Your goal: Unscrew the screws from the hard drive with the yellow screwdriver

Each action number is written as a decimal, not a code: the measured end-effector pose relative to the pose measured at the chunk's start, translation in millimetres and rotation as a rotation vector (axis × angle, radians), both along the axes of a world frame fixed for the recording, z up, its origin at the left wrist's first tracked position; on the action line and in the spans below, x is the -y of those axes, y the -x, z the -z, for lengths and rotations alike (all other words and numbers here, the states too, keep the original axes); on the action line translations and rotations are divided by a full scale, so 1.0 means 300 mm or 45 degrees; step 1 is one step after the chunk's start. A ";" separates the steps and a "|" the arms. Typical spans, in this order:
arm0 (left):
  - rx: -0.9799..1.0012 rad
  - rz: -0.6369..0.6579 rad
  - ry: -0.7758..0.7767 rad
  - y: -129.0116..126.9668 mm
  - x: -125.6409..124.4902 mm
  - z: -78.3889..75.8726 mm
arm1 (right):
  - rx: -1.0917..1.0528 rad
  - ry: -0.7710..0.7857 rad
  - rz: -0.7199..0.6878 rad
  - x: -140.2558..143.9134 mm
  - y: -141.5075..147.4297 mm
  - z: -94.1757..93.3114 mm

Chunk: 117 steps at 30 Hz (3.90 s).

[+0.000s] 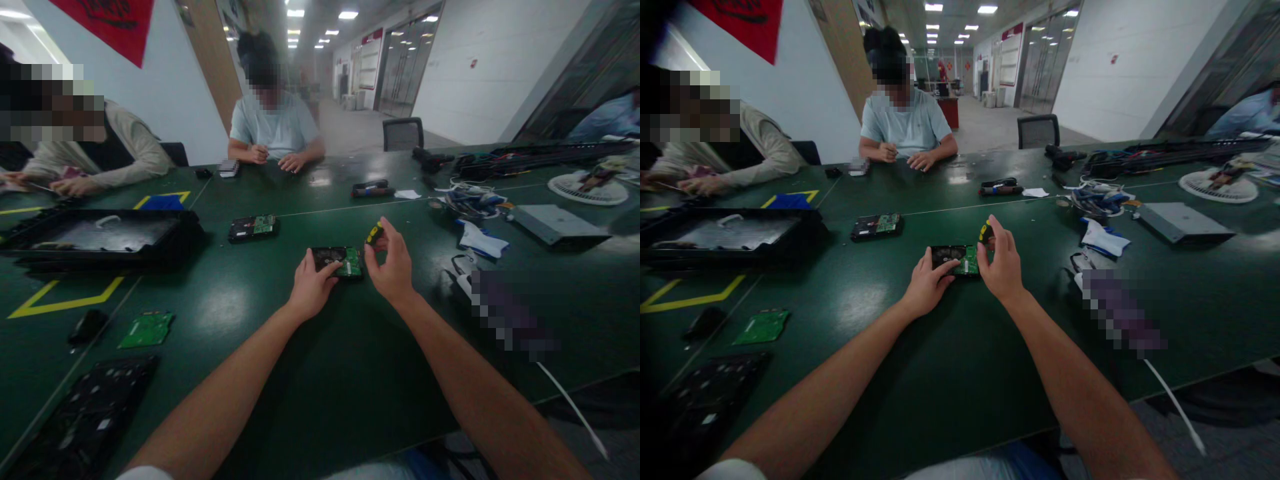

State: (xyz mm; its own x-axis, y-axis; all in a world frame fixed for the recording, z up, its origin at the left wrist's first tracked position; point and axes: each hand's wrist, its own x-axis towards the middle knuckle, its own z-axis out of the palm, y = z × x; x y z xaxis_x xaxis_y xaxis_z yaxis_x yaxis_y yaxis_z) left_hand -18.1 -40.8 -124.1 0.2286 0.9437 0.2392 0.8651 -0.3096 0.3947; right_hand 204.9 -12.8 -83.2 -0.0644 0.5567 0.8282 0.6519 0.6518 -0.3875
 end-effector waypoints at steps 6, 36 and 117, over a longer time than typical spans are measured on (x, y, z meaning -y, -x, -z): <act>-0.009 0.004 -0.011 -0.001 0.004 -0.006 | 0.015 -0.024 0.011 0.001 0.000 -0.002; -0.006 0.002 -0.029 -0.001 0.003 0.000 | 0.059 0.013 0.034 0.003 -0.002 -0.004; -0.007 0.004 -0.004 -0.001 0.004 -0.006 | -0.009 -0.014 0.040 -0.002 0.001 0.000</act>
